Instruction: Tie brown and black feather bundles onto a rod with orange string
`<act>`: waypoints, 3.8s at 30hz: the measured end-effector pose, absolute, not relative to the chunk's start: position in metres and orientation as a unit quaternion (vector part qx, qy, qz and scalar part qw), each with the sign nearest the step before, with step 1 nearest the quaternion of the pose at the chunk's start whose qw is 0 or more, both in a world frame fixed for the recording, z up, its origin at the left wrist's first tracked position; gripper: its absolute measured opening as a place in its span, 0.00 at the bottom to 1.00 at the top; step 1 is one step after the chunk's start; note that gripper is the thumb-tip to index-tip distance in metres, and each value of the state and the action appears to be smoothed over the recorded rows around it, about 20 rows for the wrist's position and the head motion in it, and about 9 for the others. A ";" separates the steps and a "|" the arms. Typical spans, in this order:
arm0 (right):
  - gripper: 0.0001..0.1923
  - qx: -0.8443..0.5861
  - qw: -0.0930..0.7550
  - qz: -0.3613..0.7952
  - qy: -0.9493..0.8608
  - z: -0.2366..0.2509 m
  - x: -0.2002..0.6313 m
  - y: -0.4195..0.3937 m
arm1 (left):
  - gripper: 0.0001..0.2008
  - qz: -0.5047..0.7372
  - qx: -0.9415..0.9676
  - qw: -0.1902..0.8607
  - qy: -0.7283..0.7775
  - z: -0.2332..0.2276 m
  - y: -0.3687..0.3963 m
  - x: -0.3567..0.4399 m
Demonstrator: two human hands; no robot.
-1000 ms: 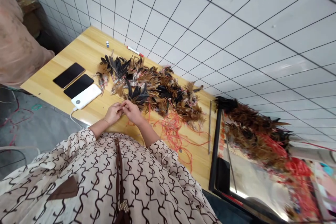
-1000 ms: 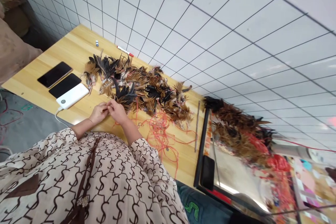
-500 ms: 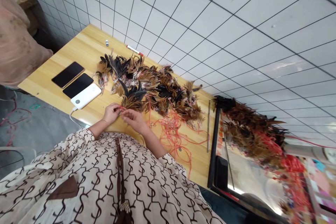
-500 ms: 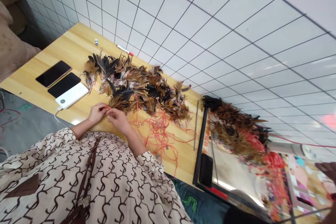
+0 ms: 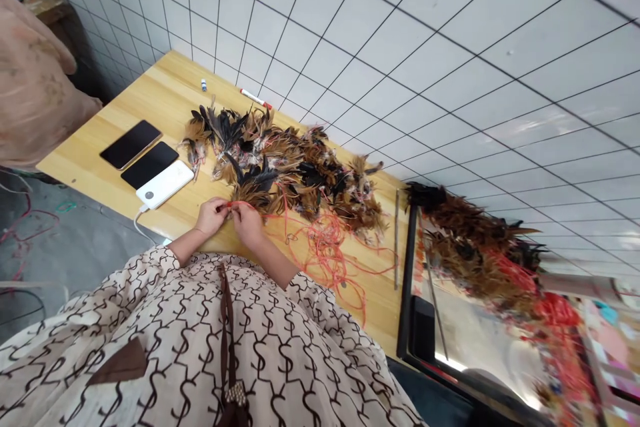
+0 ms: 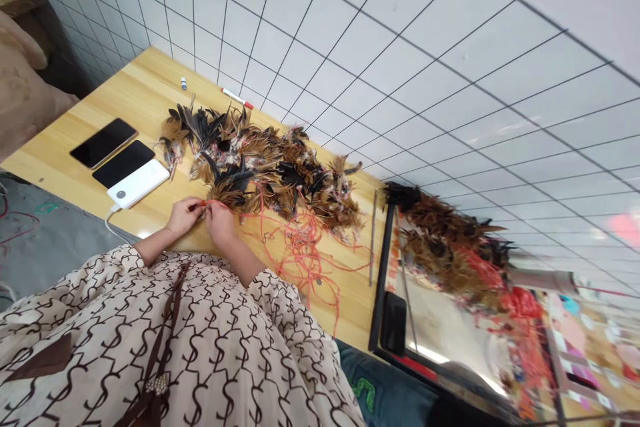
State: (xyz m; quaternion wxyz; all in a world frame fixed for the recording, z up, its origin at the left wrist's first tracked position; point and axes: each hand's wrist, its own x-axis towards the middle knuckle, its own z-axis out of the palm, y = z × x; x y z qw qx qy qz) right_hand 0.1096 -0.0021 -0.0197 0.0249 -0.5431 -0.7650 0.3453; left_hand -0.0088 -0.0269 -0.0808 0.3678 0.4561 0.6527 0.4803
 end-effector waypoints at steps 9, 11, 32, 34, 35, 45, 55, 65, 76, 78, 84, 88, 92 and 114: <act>0.12 -0.535 0.095 0.400 -0.738 -0.045 0.111 0.008 | 0.02 0.478 0.383 0.423 0.668 -0.078 -0.028 -0.012; 0.10 -0.539 0.110 0.409 -0.728 -0.051 0.111 0.009 | 0.02 0.483 0.369 0.443 0.659 -0.077 -0.029 -0.013; 0.11 -0.536 -0.051 0.290 -0.791 -0.021 0.100 0.009 | 0.04 0.484 0.334 0.461 0.664 -0.069 -0.034 -0.014; 0.11 -0.520 -0.064 0.275 -0.806 -0.019 0.099 0.010 | 0.05 0.486 0.332 0.458 0.667 -0.070 -0.033 -0.014; 0.12 -0.511 -0.070 0.271 -0.812 -0.018 0.098 0.010 | 0.05 0.488 0.329 0.457 0.667 -0.070 -0.032 -0.015; 0.14 -0.481 -0.110 0.251 -0.833 -0.013 0.098 0.009 | 0.06 0.477 0.287 0.504 0.661 -0.061 -0.027 -0.010; 0.13 -0.489 -0.039 0.315 -0.813 -0.022 0.105 0.013 | 0.11 0.433 0.499 0.391 0.641 -0.071 -0.035 -0.026; 0.11 -0.482 0.045 0.402 -0.777 -0.039 0.111 0.018 | 0.05 0.397 0.568 0.354 0.628 -0.075 -0.031 -0.030; 0.06 -0.488 0.065 0.343 -0.800 -0.046 0.110 0.010 | 0.04 0.409 0.522 0.351 0.661 -0.079 -0.029 -0.023; 0.07 -0.504 0.058 0.282 -0.814 -0.046 0.108 0.004 | 0.05 0.403 0.521 0.351 0.665 -0.077 -0.030 -0.023; 0.12 -0.506 -0.010 0.175 -0.845 -0.038 0.103 -0.005 | 0.05 0.400 0.510 0.355 0.674 -0.073 -0.031 -0.021; 0.13 -0.489 -0.050 0.152 -0.858 -0.033 0.103 -0.004 | 0.05 0.397 0.509 0.353 0.677 -0.074 -0.031 -0.020; 0.14 -0.458 -0.024 0.143 -0.877 -0.035 0.105 -0.003 | 0.05 0.389 0.516 0.353 0.676 -0.074 -0.030 -0.020; 0.15 -0.433 -0.025 0.178 -0.883 -0.043 0.106 0.001 | 0.07 0.380 0.541 0.307 0.685 -0.078 -0.036 -0.019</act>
